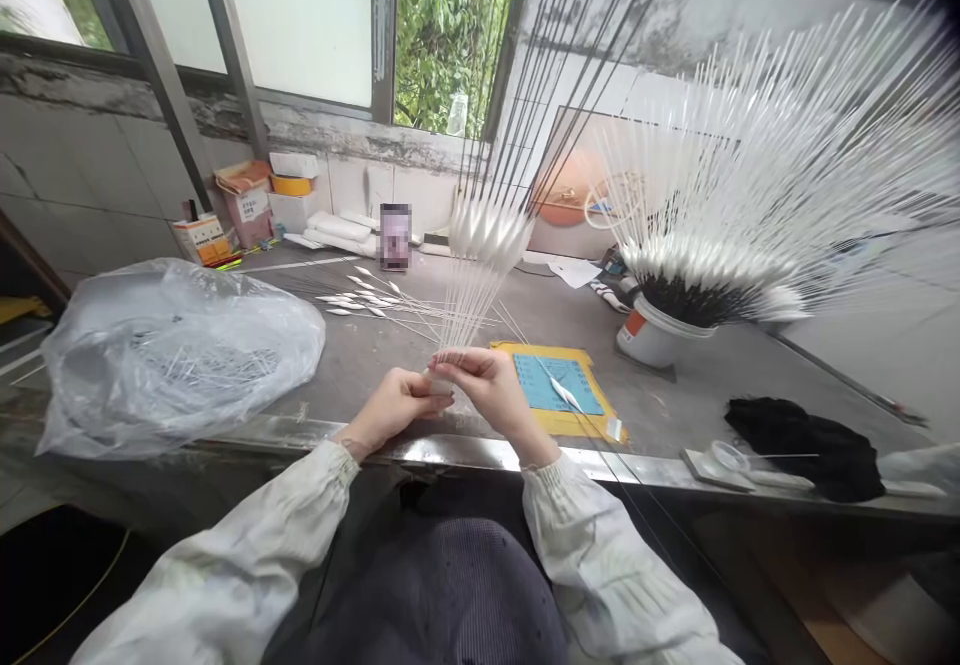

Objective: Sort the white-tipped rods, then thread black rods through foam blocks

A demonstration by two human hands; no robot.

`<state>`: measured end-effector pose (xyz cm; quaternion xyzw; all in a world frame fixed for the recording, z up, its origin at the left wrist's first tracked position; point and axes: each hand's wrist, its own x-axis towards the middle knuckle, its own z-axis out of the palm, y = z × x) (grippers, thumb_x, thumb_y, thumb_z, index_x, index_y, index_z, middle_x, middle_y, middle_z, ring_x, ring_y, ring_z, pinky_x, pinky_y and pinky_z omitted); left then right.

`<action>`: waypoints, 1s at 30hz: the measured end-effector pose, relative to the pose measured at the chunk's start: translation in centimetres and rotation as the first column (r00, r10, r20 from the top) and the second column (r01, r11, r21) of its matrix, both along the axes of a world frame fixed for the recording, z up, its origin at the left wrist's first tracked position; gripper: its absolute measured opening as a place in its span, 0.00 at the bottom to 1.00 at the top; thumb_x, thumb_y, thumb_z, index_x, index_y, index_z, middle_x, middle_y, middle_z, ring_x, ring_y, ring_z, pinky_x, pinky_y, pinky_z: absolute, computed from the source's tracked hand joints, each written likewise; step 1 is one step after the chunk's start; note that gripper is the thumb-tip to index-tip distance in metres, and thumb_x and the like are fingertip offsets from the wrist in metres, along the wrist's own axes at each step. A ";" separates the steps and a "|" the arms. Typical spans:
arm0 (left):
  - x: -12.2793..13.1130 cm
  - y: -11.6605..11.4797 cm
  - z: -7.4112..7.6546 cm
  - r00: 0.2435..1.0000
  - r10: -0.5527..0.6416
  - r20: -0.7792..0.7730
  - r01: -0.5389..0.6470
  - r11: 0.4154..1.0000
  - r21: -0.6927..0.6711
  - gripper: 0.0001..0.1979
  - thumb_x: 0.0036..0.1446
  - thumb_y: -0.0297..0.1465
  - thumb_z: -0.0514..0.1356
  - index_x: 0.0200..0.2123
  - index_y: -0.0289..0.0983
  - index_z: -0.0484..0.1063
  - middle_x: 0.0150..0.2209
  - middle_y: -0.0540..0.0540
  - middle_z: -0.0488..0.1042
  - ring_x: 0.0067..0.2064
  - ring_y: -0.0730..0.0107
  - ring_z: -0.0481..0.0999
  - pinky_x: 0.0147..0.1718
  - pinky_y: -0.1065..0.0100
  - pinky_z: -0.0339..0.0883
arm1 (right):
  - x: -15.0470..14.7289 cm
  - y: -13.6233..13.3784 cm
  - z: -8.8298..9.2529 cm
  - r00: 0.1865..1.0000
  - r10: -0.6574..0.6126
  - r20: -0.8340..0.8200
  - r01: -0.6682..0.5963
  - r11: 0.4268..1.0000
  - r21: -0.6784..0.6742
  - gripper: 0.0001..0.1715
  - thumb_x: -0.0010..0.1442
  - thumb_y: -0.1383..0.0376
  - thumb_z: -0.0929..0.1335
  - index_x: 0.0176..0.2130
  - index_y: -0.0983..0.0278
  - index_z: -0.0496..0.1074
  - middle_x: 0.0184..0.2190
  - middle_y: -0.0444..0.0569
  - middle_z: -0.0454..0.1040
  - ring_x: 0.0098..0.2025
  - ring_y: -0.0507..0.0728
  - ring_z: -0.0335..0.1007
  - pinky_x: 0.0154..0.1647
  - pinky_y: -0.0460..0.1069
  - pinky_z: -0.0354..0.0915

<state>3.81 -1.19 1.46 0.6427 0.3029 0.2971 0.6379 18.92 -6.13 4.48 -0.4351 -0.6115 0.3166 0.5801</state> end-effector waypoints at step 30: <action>0.3 -0.6 0.0 0.998 0.041 -0.040 -0.039 0.998 0.042 0.13 0.41 0.37 0.70 0.24 0.31 0.78 0.23 0.49 0.74 0.27 0.70 0.72 0.28 0.67 0.73 | -0.7 -0.4 -1.6 0.989 -0.101 0.103 0.096 0.994 0.054 0.11 0.60 0.59 0.68 0.40 0.61 0.79 0.36 0.46 0.80 0.38 0.58 0.76 0.37 0.49 0.70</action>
